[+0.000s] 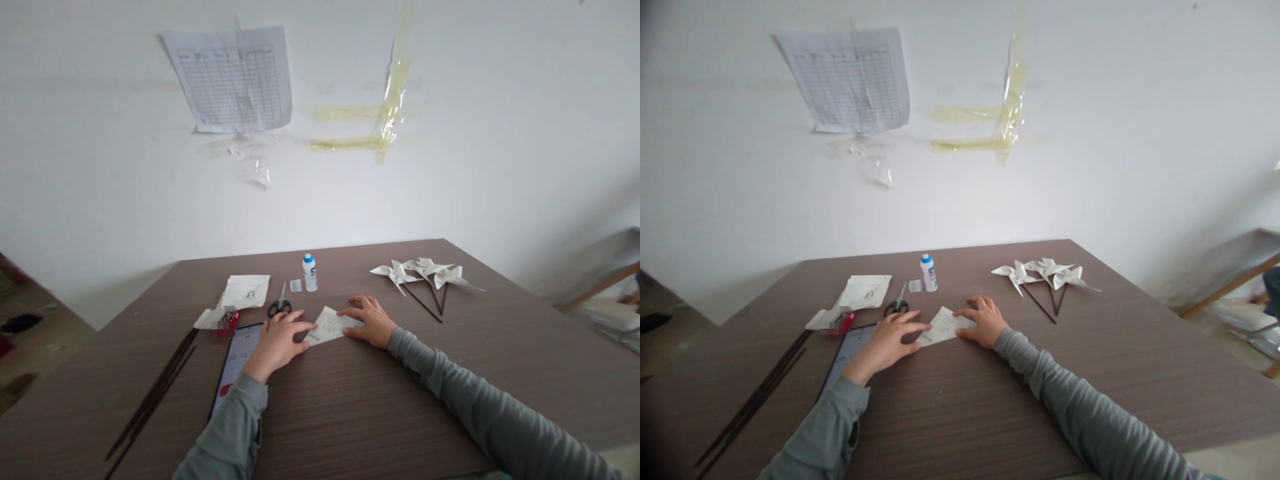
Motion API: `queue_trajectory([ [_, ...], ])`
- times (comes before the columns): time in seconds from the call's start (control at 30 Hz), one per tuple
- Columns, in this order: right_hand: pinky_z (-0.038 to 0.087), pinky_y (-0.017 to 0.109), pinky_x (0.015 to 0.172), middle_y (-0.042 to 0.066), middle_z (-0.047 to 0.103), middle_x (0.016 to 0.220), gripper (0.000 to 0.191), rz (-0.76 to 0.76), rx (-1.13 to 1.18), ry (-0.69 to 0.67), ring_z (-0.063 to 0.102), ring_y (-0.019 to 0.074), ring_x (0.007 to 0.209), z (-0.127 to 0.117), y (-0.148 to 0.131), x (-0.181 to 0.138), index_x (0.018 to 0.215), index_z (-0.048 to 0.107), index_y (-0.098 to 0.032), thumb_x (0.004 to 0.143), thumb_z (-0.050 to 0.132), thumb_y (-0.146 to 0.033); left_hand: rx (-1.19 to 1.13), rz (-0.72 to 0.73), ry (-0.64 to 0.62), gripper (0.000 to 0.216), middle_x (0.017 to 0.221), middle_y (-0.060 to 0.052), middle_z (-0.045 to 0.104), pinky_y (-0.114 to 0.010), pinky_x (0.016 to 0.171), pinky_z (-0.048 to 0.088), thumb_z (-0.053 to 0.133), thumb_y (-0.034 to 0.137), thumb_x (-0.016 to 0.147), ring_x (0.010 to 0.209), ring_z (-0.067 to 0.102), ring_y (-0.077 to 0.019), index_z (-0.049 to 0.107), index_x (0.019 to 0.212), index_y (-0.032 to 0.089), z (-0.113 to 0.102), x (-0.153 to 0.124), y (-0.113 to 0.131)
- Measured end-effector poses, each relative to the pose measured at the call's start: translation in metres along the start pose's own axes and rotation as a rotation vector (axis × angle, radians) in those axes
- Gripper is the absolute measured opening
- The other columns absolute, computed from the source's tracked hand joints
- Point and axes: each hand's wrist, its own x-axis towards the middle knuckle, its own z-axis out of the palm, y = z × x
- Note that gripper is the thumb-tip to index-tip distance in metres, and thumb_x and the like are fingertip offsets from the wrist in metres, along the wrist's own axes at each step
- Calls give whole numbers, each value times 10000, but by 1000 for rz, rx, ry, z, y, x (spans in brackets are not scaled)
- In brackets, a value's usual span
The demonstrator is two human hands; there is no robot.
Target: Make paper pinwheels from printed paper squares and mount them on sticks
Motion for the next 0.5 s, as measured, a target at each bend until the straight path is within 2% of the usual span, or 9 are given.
queue_trajectory([
  [0.23, 432, 774, 1528, 122, 683, 1870, 592, -14, 10, -3, 521, 529, 1800, 0, 2, 0, 1673, 916, -496, 1105, 989, -646, 26, -58, -45, 678, 2158, -14, 427, -917, 1584, 248, 827, 310, 1154, 2025, 297, -533, 818, 1782, 566, -10, -8, 2],
  [0.37, 427, 769, 1531, 126, 696, 1857, 577, -28, 13, 10, 535, 520, 1788, 0, 8, 0, 1671, 919, -481, 1113, 976, -617, 47, -74, -19, 776, 2163, -32, 410, -953, 1553, 280, 840, 306, 1130, 2030, 283, -530, 743, 1846, 589, -11, -11, -2],
  [0.5, 438, 758, 1531, 145, 724, 1819, 550, -29, 16, 48, 553, 515, 1770, 0, 17, 1, 1626, 952, -442, 1091, 1004, -560, 66, -81, 19, 863, 2148, -73, 444, -958, 1542, 304, 884, 307, 1078, 2022, 301, -540, 712, 1887, 551, -9, -11, -11],
])
